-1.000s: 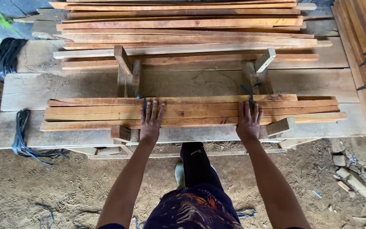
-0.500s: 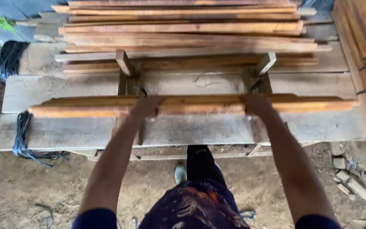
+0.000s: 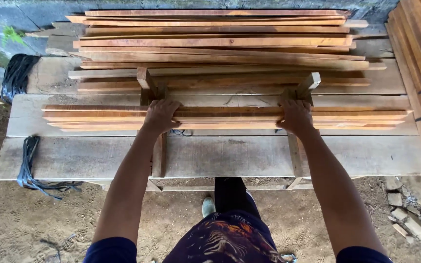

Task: The recorder is bundling small wooden slats together using black strips.

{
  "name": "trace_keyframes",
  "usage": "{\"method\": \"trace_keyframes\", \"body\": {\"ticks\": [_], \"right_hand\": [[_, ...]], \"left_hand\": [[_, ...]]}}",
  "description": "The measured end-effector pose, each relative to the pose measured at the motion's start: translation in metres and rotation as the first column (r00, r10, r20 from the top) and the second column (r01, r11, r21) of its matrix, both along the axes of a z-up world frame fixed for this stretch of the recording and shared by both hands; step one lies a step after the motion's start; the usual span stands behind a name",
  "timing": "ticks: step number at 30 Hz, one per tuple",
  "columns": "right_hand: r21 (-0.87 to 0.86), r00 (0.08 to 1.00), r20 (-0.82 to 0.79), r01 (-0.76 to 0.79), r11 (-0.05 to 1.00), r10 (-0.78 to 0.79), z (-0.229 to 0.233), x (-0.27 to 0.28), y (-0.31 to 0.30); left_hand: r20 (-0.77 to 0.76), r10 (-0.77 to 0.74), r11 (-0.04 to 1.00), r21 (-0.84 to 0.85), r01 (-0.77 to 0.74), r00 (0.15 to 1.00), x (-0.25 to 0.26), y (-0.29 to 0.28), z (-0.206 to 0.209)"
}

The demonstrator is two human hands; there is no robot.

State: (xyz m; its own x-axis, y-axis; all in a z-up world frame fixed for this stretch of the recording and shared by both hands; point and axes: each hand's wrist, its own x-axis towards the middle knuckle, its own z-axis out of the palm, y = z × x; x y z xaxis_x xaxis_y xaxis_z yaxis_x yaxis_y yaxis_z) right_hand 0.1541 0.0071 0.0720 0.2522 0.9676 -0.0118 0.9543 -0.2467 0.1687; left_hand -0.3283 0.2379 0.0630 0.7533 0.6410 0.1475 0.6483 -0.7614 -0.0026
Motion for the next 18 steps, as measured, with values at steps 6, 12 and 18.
{"method": "trace_keyframes", "body": {"ticks": [6,12,18], "right_hand": [[0.013,0.988,-0.151,0.019,1.000,-0.017,0.044,-0.042,-0.006],[-0.208,0.970,-0.233,-0.127,0.970,0.077,0.050,-0.092,0.050],[-0.281,0.964,-0.267,-0.091,0.955,0.013,0.080,-0.119,0.056]], "left_hand": [[-0.049,0.132,0.976,-0.168,-0.138,0.990,0.019,-0.032,0.040],[-0.089,-0.082,0.944,-0.325,0.049,0.993,0.098,-0.043,0.043],[-0.133,-0.038,0.944,-0.330,-0.008,0.990,0.108,-0.044,0.046]]}}
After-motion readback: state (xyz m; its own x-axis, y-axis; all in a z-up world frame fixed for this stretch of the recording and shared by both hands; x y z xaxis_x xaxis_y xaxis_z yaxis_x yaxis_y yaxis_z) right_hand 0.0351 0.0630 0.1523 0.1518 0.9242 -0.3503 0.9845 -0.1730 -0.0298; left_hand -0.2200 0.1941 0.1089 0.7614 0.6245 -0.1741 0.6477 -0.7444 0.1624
